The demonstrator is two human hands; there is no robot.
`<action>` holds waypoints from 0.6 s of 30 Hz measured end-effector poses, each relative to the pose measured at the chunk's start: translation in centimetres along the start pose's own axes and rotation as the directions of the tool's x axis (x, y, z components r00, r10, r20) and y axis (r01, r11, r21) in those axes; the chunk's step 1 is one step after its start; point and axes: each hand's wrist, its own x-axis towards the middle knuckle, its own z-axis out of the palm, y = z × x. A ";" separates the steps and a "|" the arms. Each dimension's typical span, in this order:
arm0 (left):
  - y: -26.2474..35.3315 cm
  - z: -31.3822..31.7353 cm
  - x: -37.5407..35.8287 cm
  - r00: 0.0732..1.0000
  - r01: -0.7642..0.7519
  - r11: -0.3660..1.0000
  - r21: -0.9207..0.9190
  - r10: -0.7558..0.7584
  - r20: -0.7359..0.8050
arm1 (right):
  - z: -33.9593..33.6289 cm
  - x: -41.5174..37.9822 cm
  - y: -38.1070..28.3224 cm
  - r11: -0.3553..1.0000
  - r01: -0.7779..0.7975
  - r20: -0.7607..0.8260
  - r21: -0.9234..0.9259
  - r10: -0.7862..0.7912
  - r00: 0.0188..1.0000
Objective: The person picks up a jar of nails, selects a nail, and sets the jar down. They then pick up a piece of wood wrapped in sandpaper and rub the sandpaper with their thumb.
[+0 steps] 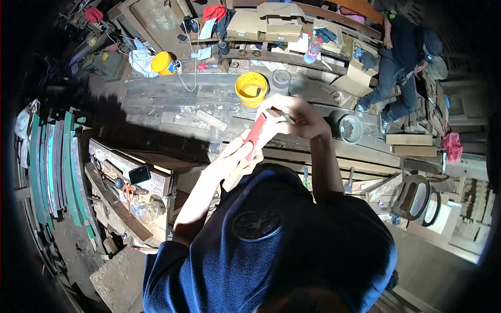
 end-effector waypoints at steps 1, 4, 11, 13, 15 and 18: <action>-0.2 0.0 -0.1 1.000 0.002 0.999 -0.051 -0.004 -0.026 | 0.0 0.0 0.1 0.999 -0.033 0.010 0.016 0.033 0.999; 0.2 -0.1 0.1 0.999 -0.027 0.999 0.024 0.026 0.039 | -0.1 0.5 -0.1 0.995 -0.088 0.052 0.044 0.086 0.995; 1.7 1.5 -0.3 0.996 -0.076 0.994 0.082 0.079 -0.036 | 0.9 2.8 -1.7 1.000 0.024 0.056 0.005 -0.025 0.998; 1.7 1.2 -0.1 0.994 -0.090 0.989 0.120 0.096 -0.045 | 1.3 3.0 -1.1 0.998 0.014 -0.007 0.054 -0.014 1.000; 1.4 1.0 -0.1 0.984 -0.014 0.986 0.168 0.043 -0.175 | 1.3 2.5 -0.9 0.976 -0.104 -0.070 0.192 0.119 0.990; 1.4 1.3 0.1 0.977 -0.042 0.971 0.237 0.090 -0.193 | 2.1 2.2 -1.7 0.971 -0.235 -0.183 0.029 0.237 0.954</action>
